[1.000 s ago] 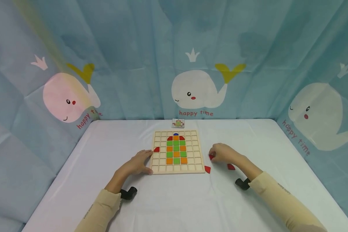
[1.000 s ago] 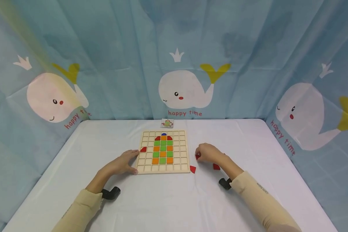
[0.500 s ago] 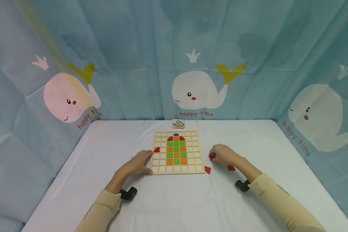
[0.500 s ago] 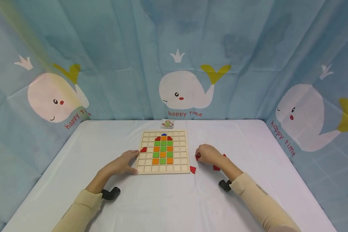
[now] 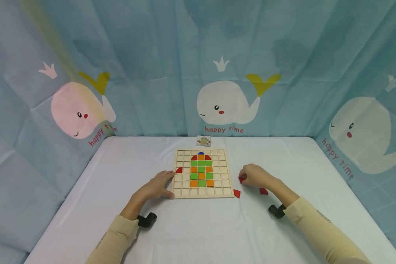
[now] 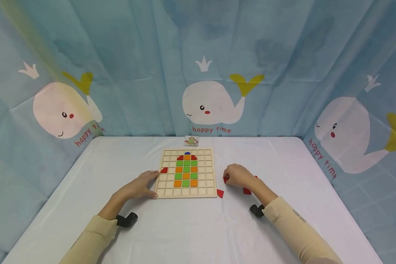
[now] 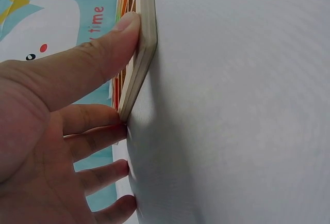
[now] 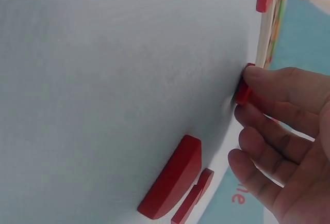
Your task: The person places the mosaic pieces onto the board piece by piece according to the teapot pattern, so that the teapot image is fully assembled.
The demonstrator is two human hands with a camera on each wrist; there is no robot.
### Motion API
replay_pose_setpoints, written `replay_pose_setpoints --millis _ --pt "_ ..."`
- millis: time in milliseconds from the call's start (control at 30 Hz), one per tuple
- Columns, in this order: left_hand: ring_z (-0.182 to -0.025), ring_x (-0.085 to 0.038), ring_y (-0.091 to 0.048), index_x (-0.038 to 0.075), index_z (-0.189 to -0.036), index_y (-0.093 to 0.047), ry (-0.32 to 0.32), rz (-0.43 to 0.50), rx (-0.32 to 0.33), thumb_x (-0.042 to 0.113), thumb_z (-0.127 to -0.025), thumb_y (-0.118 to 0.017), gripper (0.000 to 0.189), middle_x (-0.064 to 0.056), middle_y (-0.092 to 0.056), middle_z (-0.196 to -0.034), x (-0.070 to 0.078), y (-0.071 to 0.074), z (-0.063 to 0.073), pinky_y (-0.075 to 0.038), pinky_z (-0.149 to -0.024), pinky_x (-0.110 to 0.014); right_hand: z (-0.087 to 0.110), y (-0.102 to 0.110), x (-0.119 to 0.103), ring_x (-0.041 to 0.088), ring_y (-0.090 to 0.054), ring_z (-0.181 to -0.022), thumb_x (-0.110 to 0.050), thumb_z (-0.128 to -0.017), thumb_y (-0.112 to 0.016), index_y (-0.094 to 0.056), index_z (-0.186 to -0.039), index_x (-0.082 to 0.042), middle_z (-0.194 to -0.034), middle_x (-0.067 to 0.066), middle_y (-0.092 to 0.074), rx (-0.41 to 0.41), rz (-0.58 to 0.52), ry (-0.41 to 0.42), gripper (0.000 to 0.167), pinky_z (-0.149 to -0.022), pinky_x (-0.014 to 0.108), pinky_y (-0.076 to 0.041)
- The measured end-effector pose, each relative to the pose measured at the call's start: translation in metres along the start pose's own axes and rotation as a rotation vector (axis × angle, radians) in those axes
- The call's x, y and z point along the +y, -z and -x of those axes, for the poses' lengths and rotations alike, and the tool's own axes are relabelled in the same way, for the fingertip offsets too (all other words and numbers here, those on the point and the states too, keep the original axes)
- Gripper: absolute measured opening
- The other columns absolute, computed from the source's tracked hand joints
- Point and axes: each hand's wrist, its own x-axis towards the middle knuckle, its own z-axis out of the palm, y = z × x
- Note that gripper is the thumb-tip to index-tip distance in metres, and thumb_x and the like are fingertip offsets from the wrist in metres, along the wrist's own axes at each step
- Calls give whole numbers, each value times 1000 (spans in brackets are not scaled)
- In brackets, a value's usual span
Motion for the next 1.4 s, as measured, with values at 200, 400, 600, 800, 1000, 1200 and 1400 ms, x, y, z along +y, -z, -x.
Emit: replay_pose_setpoints --millis 200,400,600,800,1000,1200,1400 --pt "-147 -41 -23 1 -148 -37 3 -6 6 23 -72 -85 92 -18 -34 -156 0 -1 0 -25 -116 -60 -4 0 0 14 -56 -77 -13 -81 -77 -75 -100 -5 -88 1 -69 -1 -40 -33 21 -76 31 -55" --pt "-147 -40 -23 1 -149 -37 1 -4 5 23 -73 -85 92 -17 -34 -156 -2 -2 -1 -26 -116 -59 -9 5 -4 15 -53 -74 -12 -81 -76 -75 -100 -4 -86 2 -66 13 -75 -29 21 -69 27 -52" --pt "-148 -40 -21 2 -149 -36 13 -3 3 24 -73 -85 93 -16 -33 -157 -3 -1 -3 -24 -117 -60 -19 11 -13 14 -52 -74 -13 -81 -75 -75 -99 -4 -83 2 -64 34 -65 17 20 -69 26 -50" --pt "-148 -40 -21 1 -149 -36 5 -7 -2 24 -73 -85 93 -17 -33 -157 -3 -2 -4 -24 -116 -61 -29 15 -26 14 -53 -76 -13 -81 -75 -75 -100 -4 -85 2 -66 45 -68 66 21 -72 28 -50" --pt "-148 -39 -22 3 -149 -37 23 -3 1 25 -72 -85 94 -15 -34 -157 -3 -4 -4 -26 -116 -60 -40 15 -42 16 -53 -78 -15 -83 -76 -75 -100 -5 -86 3 -65 54 -75 89 21 -75 30 -49" --pt "-148 -38 -23 3 -149 -37 27 -5 6 25 -72 -86 94 -15 -34 -157 -2 -3 -4 -27 -116 -60 -50 16 -58 14 -54 -79 -16 -84 -75 -75 -98 -6 -88 3 -67 67 -63 146 17 -76 30 -50" --pt "-147 -39 -23 4 -149 -37 42 -8 4 25 -71 -86 95 -15 -35 -157 0 -2 -3 -27 -115 -61 -59 17 -73 14 -51 -76 -15 -86 -73 -75 -100 -5 -86 4 -65 86 -40 200 17 -72 27 -48"
